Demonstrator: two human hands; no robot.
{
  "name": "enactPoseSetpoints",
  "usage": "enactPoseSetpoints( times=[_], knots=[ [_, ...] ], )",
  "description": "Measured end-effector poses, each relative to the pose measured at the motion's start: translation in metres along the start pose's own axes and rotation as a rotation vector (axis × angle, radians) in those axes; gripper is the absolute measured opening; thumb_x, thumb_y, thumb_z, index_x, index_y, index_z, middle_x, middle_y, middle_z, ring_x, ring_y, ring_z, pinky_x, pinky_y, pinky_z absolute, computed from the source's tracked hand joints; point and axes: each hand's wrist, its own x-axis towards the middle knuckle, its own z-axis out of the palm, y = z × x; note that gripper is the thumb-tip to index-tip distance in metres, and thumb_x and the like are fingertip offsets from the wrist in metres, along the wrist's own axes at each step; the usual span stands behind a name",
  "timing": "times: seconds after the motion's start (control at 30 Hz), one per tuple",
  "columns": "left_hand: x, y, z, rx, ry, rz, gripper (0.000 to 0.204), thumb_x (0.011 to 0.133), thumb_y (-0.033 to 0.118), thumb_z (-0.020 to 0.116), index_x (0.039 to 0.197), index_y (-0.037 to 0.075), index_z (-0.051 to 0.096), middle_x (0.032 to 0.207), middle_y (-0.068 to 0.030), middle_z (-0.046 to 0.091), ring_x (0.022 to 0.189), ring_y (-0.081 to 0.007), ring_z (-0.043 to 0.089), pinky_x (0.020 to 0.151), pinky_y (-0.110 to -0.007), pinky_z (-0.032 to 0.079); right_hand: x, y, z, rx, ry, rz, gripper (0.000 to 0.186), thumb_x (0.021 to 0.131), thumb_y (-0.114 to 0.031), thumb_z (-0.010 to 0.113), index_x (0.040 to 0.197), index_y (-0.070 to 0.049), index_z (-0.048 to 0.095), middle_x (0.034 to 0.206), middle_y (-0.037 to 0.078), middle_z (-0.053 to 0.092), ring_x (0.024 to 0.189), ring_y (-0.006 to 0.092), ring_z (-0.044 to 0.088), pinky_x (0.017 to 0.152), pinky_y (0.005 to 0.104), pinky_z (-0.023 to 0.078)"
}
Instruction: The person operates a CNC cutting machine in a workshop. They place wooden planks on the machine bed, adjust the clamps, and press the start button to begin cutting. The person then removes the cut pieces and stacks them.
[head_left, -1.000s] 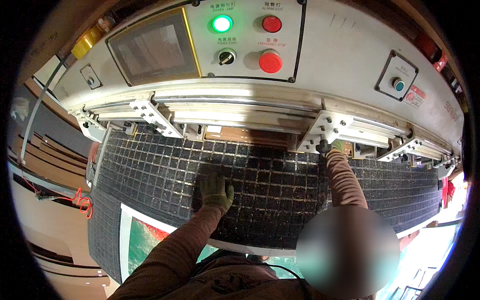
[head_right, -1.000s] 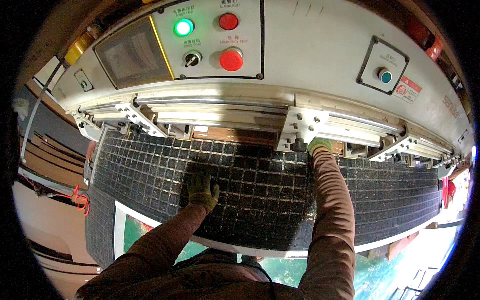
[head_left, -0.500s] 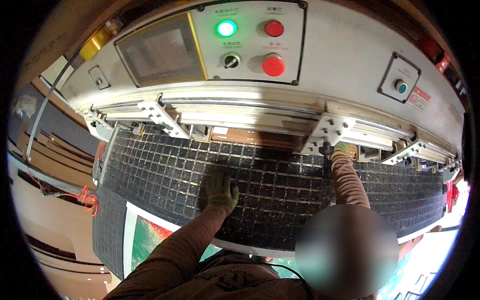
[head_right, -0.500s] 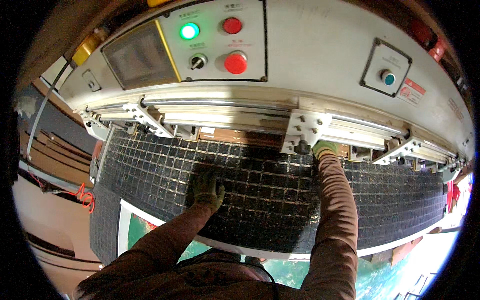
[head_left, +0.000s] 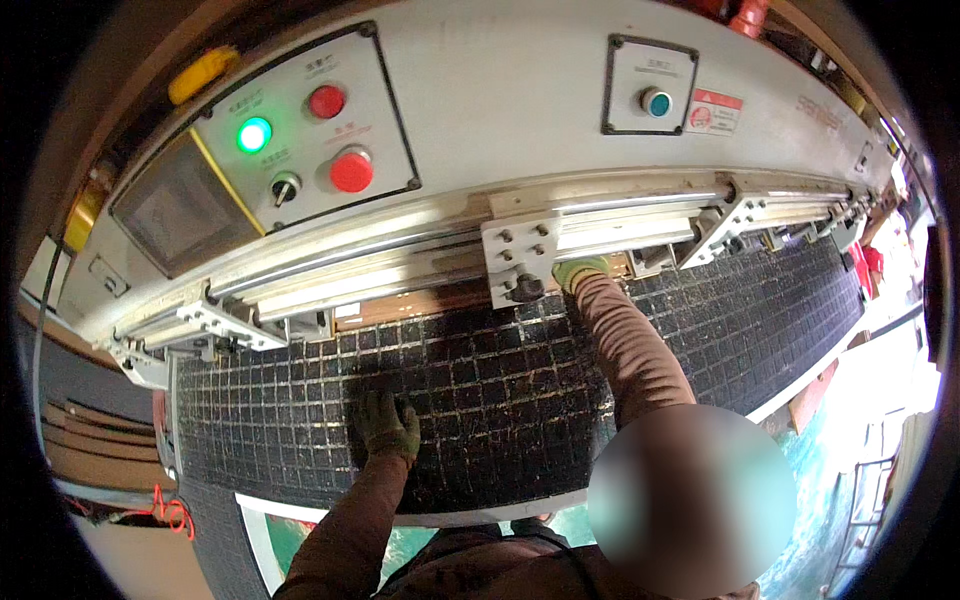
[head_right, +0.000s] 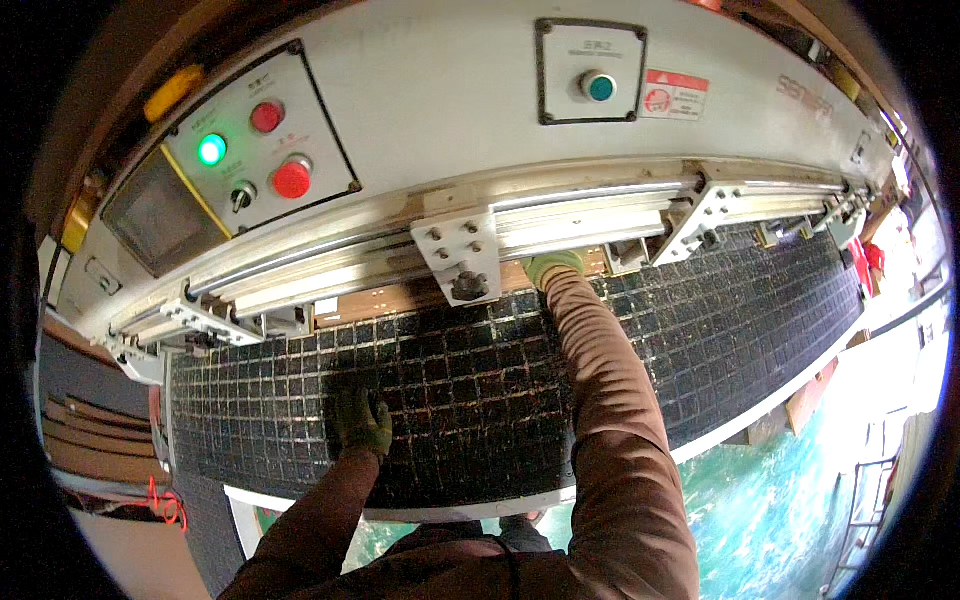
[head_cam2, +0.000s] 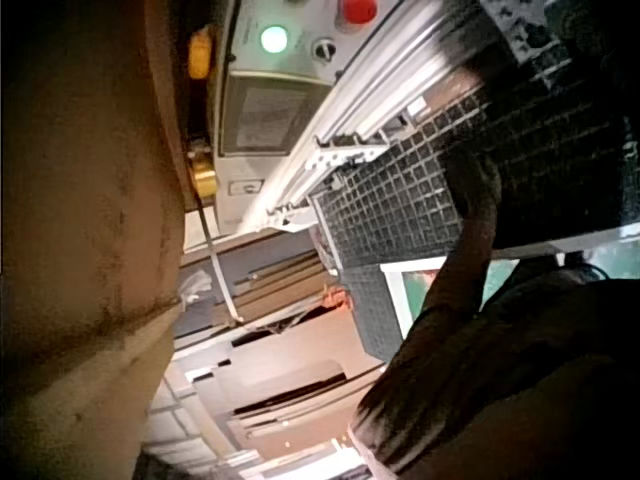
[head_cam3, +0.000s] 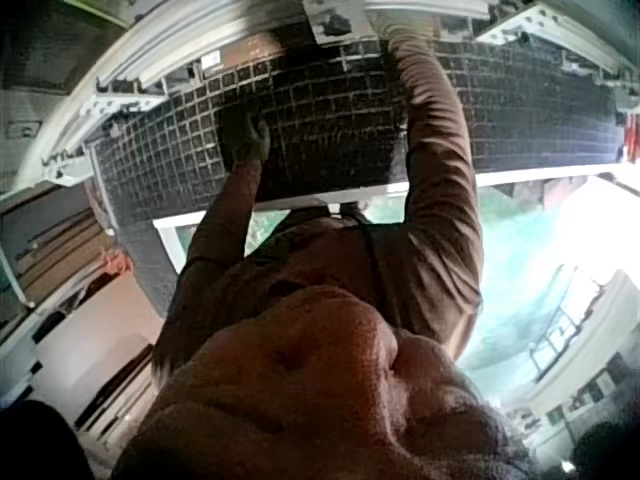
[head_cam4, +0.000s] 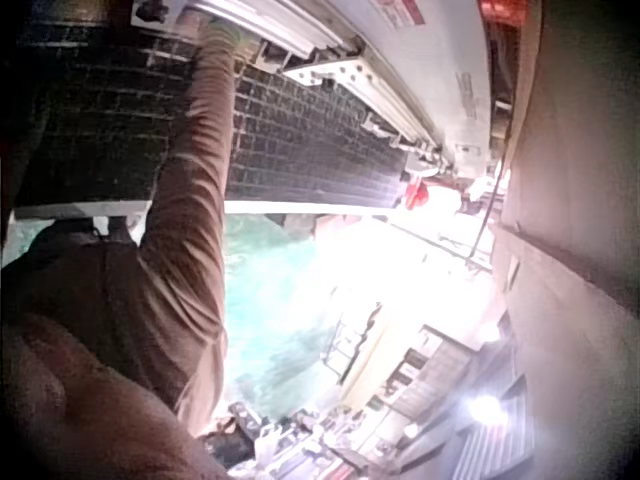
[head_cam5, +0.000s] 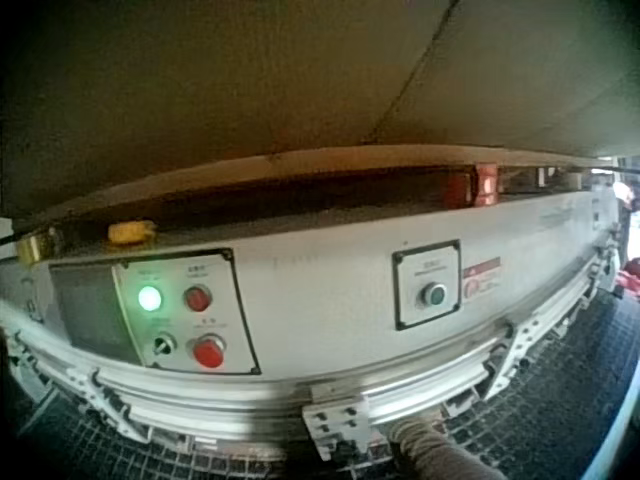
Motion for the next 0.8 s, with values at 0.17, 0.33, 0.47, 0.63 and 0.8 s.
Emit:
enactPoseSetpoints(
  times=[0.17, 0.33, 0.47, 0.63, 0.8],
  knots=[
    [-0.003, 0.004, 0.003, -0.051, -0.065, -0.062, 0.063, 0.099, 0.04, 0.062, 0.153, 0.01, 0.049, 0.157, -0.0246, 0.045, 0.148, -0.0468, 0.04, 0.125, -0.064, 0.028, 0.007, -0.001, -0.005, 0.026, 0.008, -0.02, 0.067, 0.107, -0.06, 0.033, 0.143, -0.013, 0.064, 0.156, 0.015, 0.056, 0.147, 0.0335, 0.048, 0.127, 0.054, 0.025],
    [0.008, 0.019, -0.038, -0.091, -0.157, -0.044, 0.065, 0.097, 0.037, 0.063, 0.154, 0.009, 0.048, 0.158, -0.0257, 0.043, 0.146, -0.0489, 0.041, 0.123, -0.064, 0.029, 0.006, -0.009, -0.003, 0.004, 0.021, -0.047, 0.067, 0.107, -0.06, 0.033, 0.143, -0.014, 0.064, 0.156, 0.014, 0.056, 0.147, 0.0335, 0.048, 0.127, 0.0543, 0.024],
    [-0.002, 0.003, -0.017, -0.086, -0.107, -0.042, 0.065, 0.096, 0.04, 0.063, 0.152, 0.008, 0.05, 0.156, -0.0278, 0.045, 0.143, -0.0515, 0.042, 0.122, -0.065, 0.028, 0.001, -0.007, -0.003, -0.046, 0.031, -0.052, 0.067, 0.106, -0.06, 0.033, 0.144, -0.014, 0.063, 0.156, 0.014, 0.056, 0.147, 0.0334, 0.048, 0.127, 0.0545, 0.024],
    [-0.004, 0.007, -0.002, 0.005, 0.067, 0.022, 0.066, 0.096, 0.046, 0.061, 0.148, 0.006, 0.054, 0.152, -0.0306, 0.046, 0.14, -0.0531, 0.043, 0.12, -0.07, 0.028, 0.003, -0.007, -0.008, -0.111, 0.04, -0.029, 0.067, 0.106, -0.061, 0.033, 0.144, -0.014, 0.063, 0.157, 0.014, 0.055, 0.148, 0.0334, 0.047, 0.127, 0.0548, 0.024],
    [-0.004, 0.009, -0.013, -0.065, 0.123, 0.01, 0.059, 0.094, 0.045, 0.063, 0.139, 0.006, 0.061, 0.146, -0.0286, 0.052, 0.136, -0.0517, 0.047, 0.114, -0.072, 0.033, 0.004, -0.013, -0.01, -0.135, 0.036, -0.03, 0.067, 0.106, -0.061, 0.034, 0.145, -0.015, 0.063, 0.157, 0.013, 0.055, 0.148, 0.0333, 0.047, 0.127, 0.0551, 0.024]
  ],
)
